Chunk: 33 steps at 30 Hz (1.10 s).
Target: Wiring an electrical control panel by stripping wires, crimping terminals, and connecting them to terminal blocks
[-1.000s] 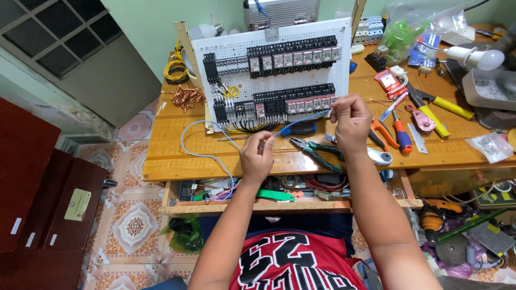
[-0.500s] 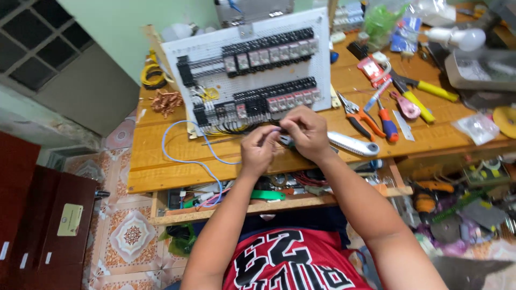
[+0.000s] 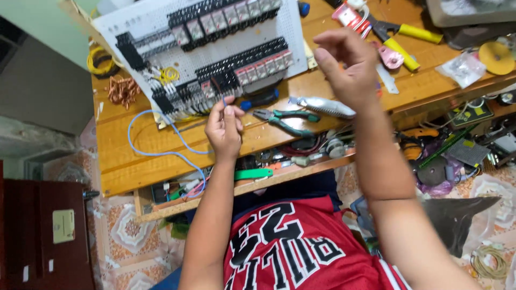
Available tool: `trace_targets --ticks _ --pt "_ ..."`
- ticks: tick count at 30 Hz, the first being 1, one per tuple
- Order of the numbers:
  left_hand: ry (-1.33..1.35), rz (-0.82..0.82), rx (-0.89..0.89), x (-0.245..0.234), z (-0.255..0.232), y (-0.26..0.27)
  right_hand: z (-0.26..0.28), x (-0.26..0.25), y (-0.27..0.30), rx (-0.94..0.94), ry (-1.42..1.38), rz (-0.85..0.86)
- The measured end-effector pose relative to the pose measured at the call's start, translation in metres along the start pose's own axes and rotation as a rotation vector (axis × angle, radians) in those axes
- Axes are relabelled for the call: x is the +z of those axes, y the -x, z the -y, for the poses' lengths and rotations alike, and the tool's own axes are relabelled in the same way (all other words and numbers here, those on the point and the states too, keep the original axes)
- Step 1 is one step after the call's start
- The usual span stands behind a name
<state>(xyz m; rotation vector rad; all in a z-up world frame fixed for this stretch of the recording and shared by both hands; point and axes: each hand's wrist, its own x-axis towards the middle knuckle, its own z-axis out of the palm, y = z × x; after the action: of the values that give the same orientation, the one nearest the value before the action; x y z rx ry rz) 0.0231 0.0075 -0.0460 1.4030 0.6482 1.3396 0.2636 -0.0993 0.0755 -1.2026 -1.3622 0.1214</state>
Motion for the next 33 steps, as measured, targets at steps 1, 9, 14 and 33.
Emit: trace_targets --ticks 1,9,14,33 --pt "0.033 0.01 0.016 0.0 0.001 0.0 0.007 -0.016 0.001 0.021 0.18 0.113" --pt "0.054 -0.001 0.149 -0.001 0.017 -0.003 -0.014 -0.032 0.056 0.039 0.8 0.59" --pt "0.084 -0.016 0.147 -0.001 0.015 -0.003 -0.042 -0.036 0.07 -0.06 0.906 0.563" --pt "0.131 -0.042 0.163 -0.004 0.025 -0.007 -0.011 0.052 0.061 0.068 0.713 0.701"
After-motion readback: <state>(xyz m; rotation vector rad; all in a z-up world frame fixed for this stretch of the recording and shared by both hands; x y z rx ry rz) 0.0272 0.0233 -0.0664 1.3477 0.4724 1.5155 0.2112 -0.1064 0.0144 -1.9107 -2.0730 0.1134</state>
